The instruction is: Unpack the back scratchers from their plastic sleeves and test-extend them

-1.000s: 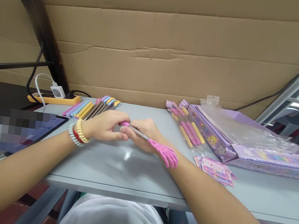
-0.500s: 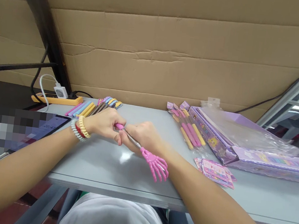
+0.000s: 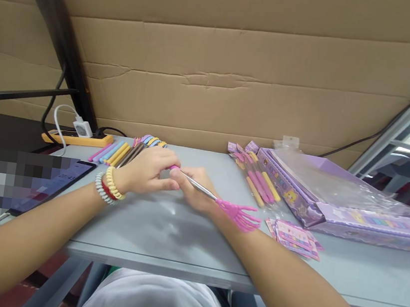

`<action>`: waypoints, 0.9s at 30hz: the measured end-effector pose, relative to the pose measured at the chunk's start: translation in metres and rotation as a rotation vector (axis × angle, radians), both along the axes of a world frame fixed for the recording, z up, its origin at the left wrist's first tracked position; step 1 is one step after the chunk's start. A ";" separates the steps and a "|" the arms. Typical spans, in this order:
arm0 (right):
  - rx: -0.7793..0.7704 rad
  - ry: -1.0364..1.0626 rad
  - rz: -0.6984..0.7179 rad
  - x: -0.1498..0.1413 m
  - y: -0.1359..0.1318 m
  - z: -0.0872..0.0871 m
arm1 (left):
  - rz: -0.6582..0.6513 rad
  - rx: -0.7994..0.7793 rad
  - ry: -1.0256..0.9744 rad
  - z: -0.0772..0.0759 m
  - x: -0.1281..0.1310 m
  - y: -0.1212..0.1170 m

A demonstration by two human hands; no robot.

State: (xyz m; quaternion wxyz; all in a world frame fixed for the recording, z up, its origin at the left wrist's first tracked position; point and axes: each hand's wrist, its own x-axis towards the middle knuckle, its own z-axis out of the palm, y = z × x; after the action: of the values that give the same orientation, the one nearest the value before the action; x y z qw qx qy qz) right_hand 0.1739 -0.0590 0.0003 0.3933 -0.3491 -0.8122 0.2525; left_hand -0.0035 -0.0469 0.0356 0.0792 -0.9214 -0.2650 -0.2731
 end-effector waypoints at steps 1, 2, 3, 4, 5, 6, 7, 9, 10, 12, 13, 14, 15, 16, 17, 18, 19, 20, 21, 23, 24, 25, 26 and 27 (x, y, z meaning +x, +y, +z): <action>0.004 0.017 -0.020 -0.001 -0.001 0.000 | -0.011 0.000 0.006 0.000 0.002 -0.001; 0.019 0.021 -0.045 -0.002 -0.002 0.001 | -0.017 -0.006 0.010 -0.001 0.003 -0.002; 0.042 0.012 -0.065 -0.003 -0.003 0.001 | -0.022 -0.021 0.014 -0.001 0.003 -0.002; 0.067 -0.005 -0.074 -0.002 -0.004 0.002 | -0.022 -0.040 0.016 -0.002 0.003 -0.001; 0.093 -0.028 -0.069 -0.002 -0.005 0.002 | -0.019 -0.061 0.016 -0.003 0.003 0.000; 0.118 -0.052 -0.053 -0.001 -0.005 0.003 | -0.014 -0.081 0.016 -0.004 0.002 0.001; 0.143 -0.072 -0.031 0.000 -0.006 0.004 | -0.007 -0.097 0.012 -0.004 0.000 0.002; 0.192 -0.106 0.006 0.001 -0.007 0.005 | 0.026 -0.110 0.003 -0.005 -0.002 0.005; 0.218 -0.119 0.015 0.001 -0.008 0.006 | 0.048 -0.108 0.002 -0.004 -0.003 0.006; 0.275 -0.147 0.020 0.000 -0.010 0.005 | 0.087 -0.099 0.008 -0.003 -0.006 0.009; 0.312 -0.162 0.020 0.000 -0.010 0.005 | 0.095 -0.092 0.018 -0.002 -0.008 0.011; 0.355 -0.179 0.018 -0.001 -0.010 0.004 | 0.091 -0.084 0.035 -0.001 -0.010 0.012; 0.404 -0.200 0.013 -0.002 -0.010 0.002 | 0.076 -0.071 0.057 0.000 -0.012 0.014; 0.456 -0.228 0.004 -0.003 -0.009 0.001 | 0.059 -0.049 0.079 0.001 -0.015 0.016; 0.507 -0.257 -0.011 -0.004 -0.008 0.000 | 0.044 -0.015 0.097 0.002 -0.018 0.018; 0.556 -0.283 -0.032 -0.005 -0.008 -0.001 | 0.033 0.028 0.110 0.004 -0.021 0.021; 0.598 -0.304 -0.055 -0.007 -0.007 -0.001 | 0.028 0.076 0.115 0.005 -0.024 0.023; 0.638 -0.314 -0.075 -0.008 -0.007 -0.001 | 0.030 0.123 0.113 0.006 -0.027 0.025; 0.673 -0.315 -0.090 -0.010 -0.007 -0.001 | 0.033 0.164 0.108 0.007 -0.030 0.026; 0.737 -0.305 -0.100 -0.013 -0.007 0.000 | 0.036 0.217 0.107 0.009 -0.034 0.029; 0.768 -0.303 -0.095 -0.014 -0.006 0.001 | 0.034 0.232 0.106 0.009 -0.035 0.030; 0.795 -0.305 -0.088 -0.014 -0.006 0.002 | 0.032 0.241 0.107 0.009 -0.037 0.032; 0.820 -0.303 -0.082 -0.014 -0.005 0.002 | 0.031 0.245 0.108 0.009 -0.039 0.033; 0.842 -0.300 -0.066 -0.013 -0.005 0.003 | 0.039 0.247 0.104 0.009 -0.041 0.034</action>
State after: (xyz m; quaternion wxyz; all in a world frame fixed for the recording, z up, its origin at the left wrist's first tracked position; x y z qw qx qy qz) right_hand 0.1607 -0.0643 0.0035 0.3868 -0.2169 -0.8807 -0.1663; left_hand -0.0450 -0.0124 0.0443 0.2109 -0.9122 -0.2429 -0.2539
